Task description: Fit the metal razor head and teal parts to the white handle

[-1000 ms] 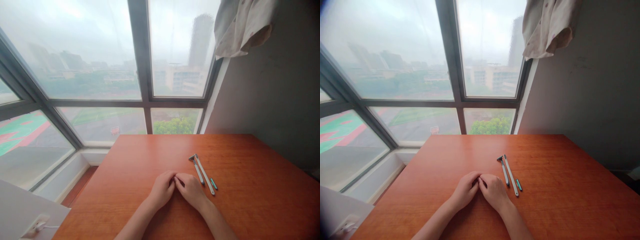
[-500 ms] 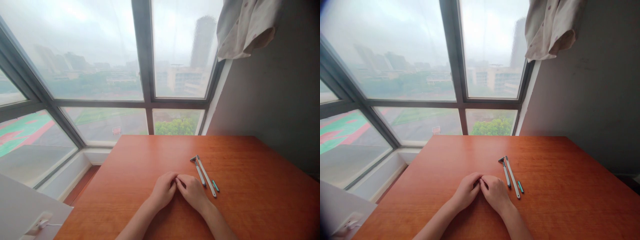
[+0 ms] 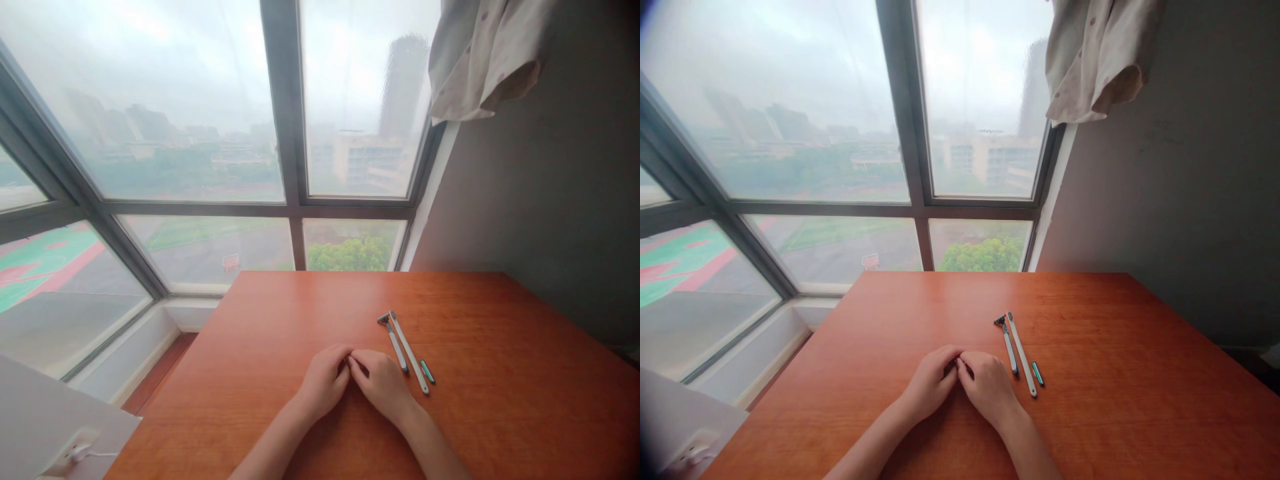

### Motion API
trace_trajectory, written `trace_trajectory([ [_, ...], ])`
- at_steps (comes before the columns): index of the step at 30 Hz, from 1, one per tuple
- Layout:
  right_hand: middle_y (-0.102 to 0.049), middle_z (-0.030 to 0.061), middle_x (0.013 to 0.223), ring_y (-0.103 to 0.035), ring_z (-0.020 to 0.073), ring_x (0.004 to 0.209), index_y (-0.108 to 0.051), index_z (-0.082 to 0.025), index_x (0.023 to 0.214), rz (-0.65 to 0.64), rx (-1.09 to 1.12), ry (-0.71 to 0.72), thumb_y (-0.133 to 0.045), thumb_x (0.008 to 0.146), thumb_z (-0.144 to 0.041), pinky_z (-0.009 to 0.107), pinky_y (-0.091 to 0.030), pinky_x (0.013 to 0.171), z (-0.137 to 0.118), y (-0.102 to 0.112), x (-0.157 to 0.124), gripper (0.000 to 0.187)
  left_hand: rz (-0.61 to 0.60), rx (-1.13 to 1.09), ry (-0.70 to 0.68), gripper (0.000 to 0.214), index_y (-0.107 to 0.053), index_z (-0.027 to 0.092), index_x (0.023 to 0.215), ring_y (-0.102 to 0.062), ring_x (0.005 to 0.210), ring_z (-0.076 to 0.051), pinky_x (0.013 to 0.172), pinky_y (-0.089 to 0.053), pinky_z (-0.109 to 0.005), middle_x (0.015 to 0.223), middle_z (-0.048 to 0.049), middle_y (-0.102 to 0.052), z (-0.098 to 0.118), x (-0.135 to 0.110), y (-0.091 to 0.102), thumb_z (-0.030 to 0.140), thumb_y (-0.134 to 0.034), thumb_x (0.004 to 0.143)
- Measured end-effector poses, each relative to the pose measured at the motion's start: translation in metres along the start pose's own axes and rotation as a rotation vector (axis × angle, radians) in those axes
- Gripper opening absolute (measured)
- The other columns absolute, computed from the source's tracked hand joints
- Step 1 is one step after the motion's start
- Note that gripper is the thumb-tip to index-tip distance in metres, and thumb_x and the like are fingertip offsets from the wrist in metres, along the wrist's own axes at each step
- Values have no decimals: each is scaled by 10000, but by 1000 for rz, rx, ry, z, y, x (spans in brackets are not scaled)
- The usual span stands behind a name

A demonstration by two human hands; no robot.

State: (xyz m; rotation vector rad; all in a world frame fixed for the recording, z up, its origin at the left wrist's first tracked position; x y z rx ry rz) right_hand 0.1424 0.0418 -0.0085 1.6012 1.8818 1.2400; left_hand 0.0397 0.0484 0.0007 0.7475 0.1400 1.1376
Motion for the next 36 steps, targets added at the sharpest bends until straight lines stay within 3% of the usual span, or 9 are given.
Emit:
trace_trajectory([
  [24, -687, 29, 757, -606, 165, 690, -609, -208, 729, -11, -2, 0, -414, 923, -231, 244, -333, 608, -1, 2, -1, 275, -2, -12, -1, 271, -635, 184, 924, -600, 836, -196, 771, -461, -279, 912, -63, -675, 1, 0, -1, 67, -448, 766],
  [36, -681, 32, 753, -602, 163, 684, -586, -203, 722, -18, -12, 1, -405, 924, -226, 239, -321, 604, -2, 2, -1, 272, -15, -40, 1, 358, -655, 193, 1009, -600, 868, -200, 804, -456, -287, 954, -65, -679, 2, 1, -1, 43, -451, 755],
])
Point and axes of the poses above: each hand's wrist, its own x-axis towards the middle knuckle, its own y-axis out of the back of the hand, z = x × y, the point moved 7 cm from there along x, towards the middle knuckle
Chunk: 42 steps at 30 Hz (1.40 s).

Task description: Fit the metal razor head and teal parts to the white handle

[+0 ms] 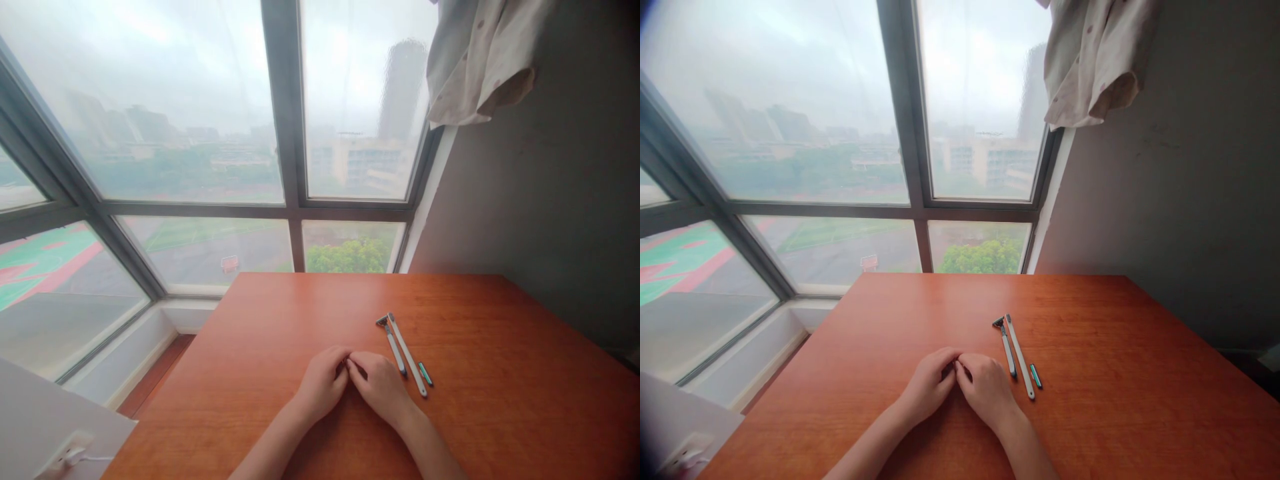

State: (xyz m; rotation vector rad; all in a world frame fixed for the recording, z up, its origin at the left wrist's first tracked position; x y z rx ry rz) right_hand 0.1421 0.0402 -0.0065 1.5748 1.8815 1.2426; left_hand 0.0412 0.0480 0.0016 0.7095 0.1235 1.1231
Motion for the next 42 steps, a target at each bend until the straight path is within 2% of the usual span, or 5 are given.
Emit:
trace_trajectory([
  [42, -683, 16, 760, -603, 155, 694, -591, -206, 725, -3, -60, -6, -415, 920, -219, 250, -289, 596, -1, 1, 1, 263, 9, -2, 0, 317, -642, 192, 974, -597, 868, -198, 803, -455, -288, 944, -61, -676, -3, -1, -1, 59, -447, 762],
])
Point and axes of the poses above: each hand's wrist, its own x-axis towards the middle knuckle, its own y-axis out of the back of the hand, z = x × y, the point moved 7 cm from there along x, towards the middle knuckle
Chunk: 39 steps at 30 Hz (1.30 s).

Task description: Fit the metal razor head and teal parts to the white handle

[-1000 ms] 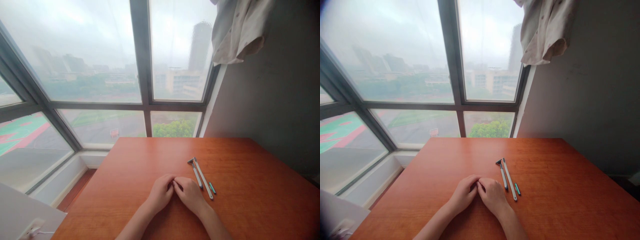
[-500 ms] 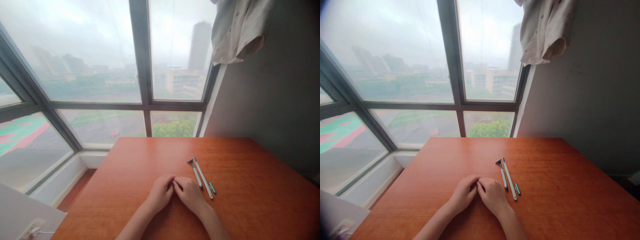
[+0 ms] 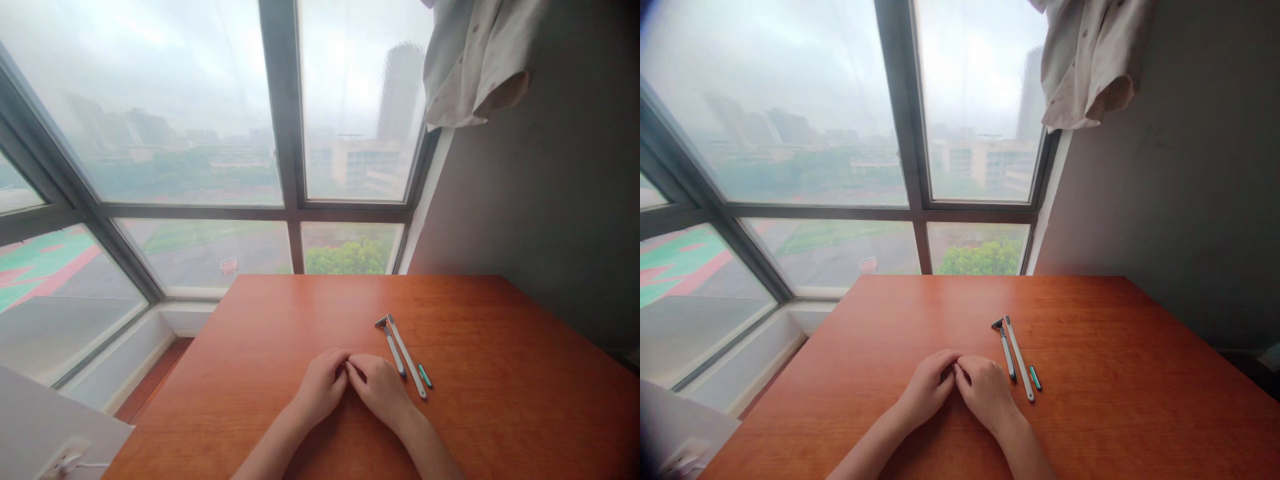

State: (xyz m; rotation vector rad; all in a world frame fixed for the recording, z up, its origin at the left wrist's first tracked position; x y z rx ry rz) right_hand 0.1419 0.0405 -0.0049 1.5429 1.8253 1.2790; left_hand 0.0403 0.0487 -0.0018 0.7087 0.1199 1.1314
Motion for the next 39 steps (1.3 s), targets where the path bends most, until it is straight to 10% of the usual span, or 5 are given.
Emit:
trace_trajectory([
  [39, -690, 31, 778, -609, 157, 715, -627, -197, 752, -13, 7, 3, -411, 919, -211, 245, -324, 620, 0, 0, 0, 273, -5, 13, -4, 296, -636, 184, 944, -590, 843, -191, 786, -450, -277, 920, -56, -669, 3, 0, 1, 51, -452, 755],
])
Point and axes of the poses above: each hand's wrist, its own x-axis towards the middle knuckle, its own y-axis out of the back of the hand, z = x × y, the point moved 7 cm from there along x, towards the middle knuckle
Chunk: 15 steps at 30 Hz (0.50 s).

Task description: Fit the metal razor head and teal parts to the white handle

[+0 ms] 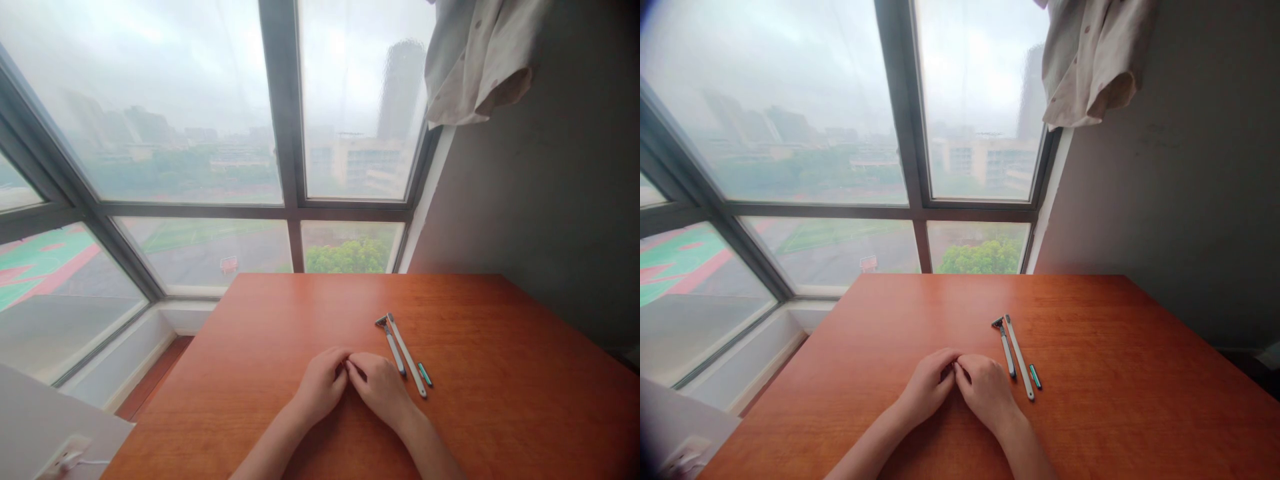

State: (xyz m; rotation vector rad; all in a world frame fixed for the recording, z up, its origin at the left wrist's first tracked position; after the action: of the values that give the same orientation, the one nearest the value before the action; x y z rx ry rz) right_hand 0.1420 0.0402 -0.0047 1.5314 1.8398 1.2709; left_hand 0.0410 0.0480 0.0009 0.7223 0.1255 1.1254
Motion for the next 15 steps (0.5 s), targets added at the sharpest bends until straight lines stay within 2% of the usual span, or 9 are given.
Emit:
trace_trajectory([
  [15, -688, 31, 777, -611, 164, 718, -621, -203, 752, 7, -14, 5, -401, 922, -216, 251, -326, 622, -1, 1, 0, 278, -3, -7, -7, 336, -652, 192, 985, -602, 868, -201, 807, -466, -292, 942, -64, -681, 3, 0, 2, 53, -452, 754],
])
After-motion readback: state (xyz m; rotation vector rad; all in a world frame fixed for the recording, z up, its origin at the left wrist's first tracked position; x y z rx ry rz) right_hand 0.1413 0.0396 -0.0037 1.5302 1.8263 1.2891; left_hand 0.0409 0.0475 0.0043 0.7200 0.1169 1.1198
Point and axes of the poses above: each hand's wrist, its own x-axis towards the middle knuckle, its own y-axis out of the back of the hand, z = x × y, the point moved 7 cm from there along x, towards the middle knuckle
